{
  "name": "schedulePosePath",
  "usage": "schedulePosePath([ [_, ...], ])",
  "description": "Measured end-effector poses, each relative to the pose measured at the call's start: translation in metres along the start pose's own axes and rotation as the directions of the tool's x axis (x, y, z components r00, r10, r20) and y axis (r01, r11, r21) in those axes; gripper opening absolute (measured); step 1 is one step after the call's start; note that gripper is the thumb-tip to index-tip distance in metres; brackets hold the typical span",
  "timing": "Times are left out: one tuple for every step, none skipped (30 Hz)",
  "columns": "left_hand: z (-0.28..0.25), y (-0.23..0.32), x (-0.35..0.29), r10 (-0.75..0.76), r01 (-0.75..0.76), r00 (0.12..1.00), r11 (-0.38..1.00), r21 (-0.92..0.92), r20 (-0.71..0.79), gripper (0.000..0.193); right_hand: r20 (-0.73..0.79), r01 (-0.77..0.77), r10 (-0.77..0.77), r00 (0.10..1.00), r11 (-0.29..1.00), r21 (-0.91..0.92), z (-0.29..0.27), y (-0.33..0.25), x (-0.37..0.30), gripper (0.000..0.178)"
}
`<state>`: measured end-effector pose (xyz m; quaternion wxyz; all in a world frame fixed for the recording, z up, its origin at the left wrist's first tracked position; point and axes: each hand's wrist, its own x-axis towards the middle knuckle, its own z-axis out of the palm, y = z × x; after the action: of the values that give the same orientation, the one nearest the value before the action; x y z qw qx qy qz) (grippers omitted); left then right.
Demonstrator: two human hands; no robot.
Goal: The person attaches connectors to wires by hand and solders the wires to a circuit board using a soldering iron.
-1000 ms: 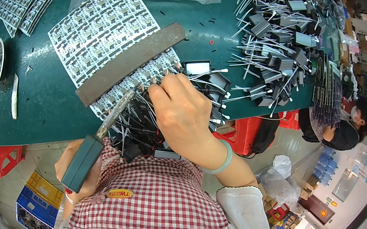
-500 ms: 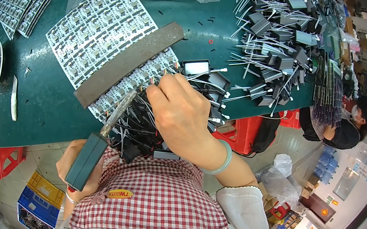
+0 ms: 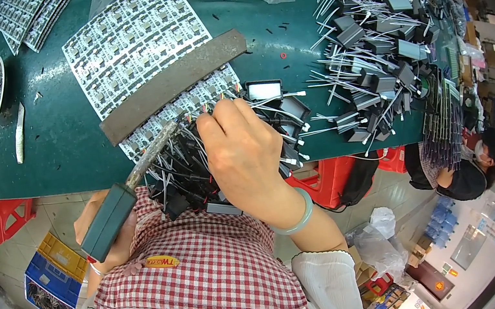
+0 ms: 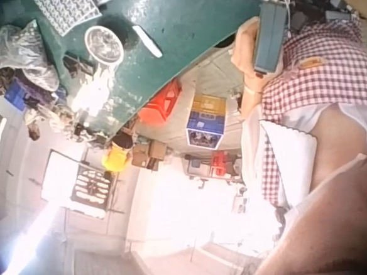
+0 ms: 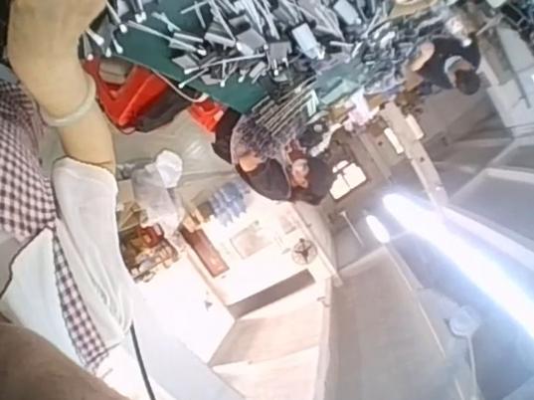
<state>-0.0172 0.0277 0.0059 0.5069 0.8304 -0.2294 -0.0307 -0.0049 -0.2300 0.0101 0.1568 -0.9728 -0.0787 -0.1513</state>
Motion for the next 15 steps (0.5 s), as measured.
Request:
schedulePosePath([
  [0.0001, -0.0003, -0.0008, -0.018, 0.018, 1.000, 1.000, -0.011, -0.001, 0.022, 0.001, -0.002, 0.002, 1.000, 1.000, -0.001, 0.0000, -0.0002, 0.0000, 0.013],
  [-0.0001, -0.0006, -0.0012, -0.018, 0.018, 1.000, 1.000, -0.011, -0.001, 0.022, 0.002, -0.003, 0.003, 1.000, 1.000, -0.001, 0.0000, -0.0003, -0.0001, 0.013],
  [-0.0004, -0.0010, -0.0016, -0.017, 0.017, 1.000, 1.000, -0.008, 0.001, 0.023, 0.002, -0.003, 0.003, 1.000, 1.000, -0.001, -0.0001, -0.0003, -0.0002, 0.013],
  [-0.0005, -0.0011, -0.0018, -0.017, 0.017, 1.000, 1.000, -0.005, 0.004, 0.024, 0.000, -0.003, 0.003, 1.000, 1.000, -0.003, 0.0000, -0.0001, -0.0003, 0.013],
  [-0.0007, -0.0009, -0.0019, -0.016, 0.016, 1.000, 1.000, -0.004, 0.004, 0.024, -0.001, -0.004, 0.004, 1.000, 1.000, -0.005, 0.0001, 0.0001, -0.0004, 0.013],
  [-0.0008, -0.0006, -0.0022, -0.028, 0.028, 1.000, 1.000, -0.008, 0.007, 0.026, -0.002, -0.004, 0.004, 1.000, 1.000, -0.004, 0.0003, 0.0002, -0.0004, 0.013],
  [-0.0009, -0.0005, -0.0023, -0.039, 0.039, 0.999, 0.999, -0.012, 0.010, 0.027, -0.005, -0.007, 0.007, 1.000, 1.000, 0.004, 0.0006, 0.0004, -0.0002, 0.012],
  [-0.0010, -0.0006, -0.0023, -0.038, 0.038, 0.999, 0.999, -0.012, 0.010, 0.027, -0.007, -0.011, 0.011, 1.000, 1.000, 0.013, 0.0008, 0.0006, 0.0000, 0.011],
  [-0.0010, -0.0009, -0.0024, -0.037, 0.037, 0.999, 0.999, -0.010, 0.012, 0.027, -0.008, -0.011, 0.011, 1.000, 1.000, 0.013, 0.0007, 0.0006, 0.0007, 0.011],
  [-0.0010, -0.0011, -0.0026, -0.036, 0.036, 0.999, 0.999, -0.008, 0.015, 0.028, -0.022, -0.025, 0.025, 0.999, 0.999, 0.035, 0.0004, 0.0001, 0.0017, 0.010],
  [-0.0007, -0.0011, -0.0025, -0.036, 0.036, 0.999, 0.999, -0.008, 0.015, 0.028, -0.035, -0.038, 0.040, 0.999, 0.998, 0.057, 0.0003, -0.0002, 0.0025, 0.010],
  [-0.0003, -0.0013, -0.0023, -0.028, 0.028, 1.000, 1.000, -0.008, 0.010, 0.028, -0.035, -0.038, 0.040, 0.999, 0.998, 0.057, 0.0005, -0.0002, 0.0030, 0.010],
  [0.0002, -0.0016, -0.0023, -0.019, 0.019, 1.000, 1.000, -0.008, 0.004, 0.027, -0.052, -0.046, 0.049, 0.997, 0.997, 0.059, 0.0008, -0.0001, 0.0033, 0.011],
  [0.0006, -0.0021, -0.0024, -0.019, 0.019, 1.000, 1.000, -0.008, 0.004, 0.027, -0.069, -0.053, 0.057, 0.996, 0.997, 0.061, 0.0010, -0.0001, 0.0034, 0.012],
  [0.0010, -0.0027, -0.0026, -0.020, 0.020, 1.000, 1.000, -0.011, 0.002, 0.027, -0.070, -0.053, 0.058, 0.996, 0.997, 0.061, 0.0008, -0.0005, 0.0034, 0.012],
])
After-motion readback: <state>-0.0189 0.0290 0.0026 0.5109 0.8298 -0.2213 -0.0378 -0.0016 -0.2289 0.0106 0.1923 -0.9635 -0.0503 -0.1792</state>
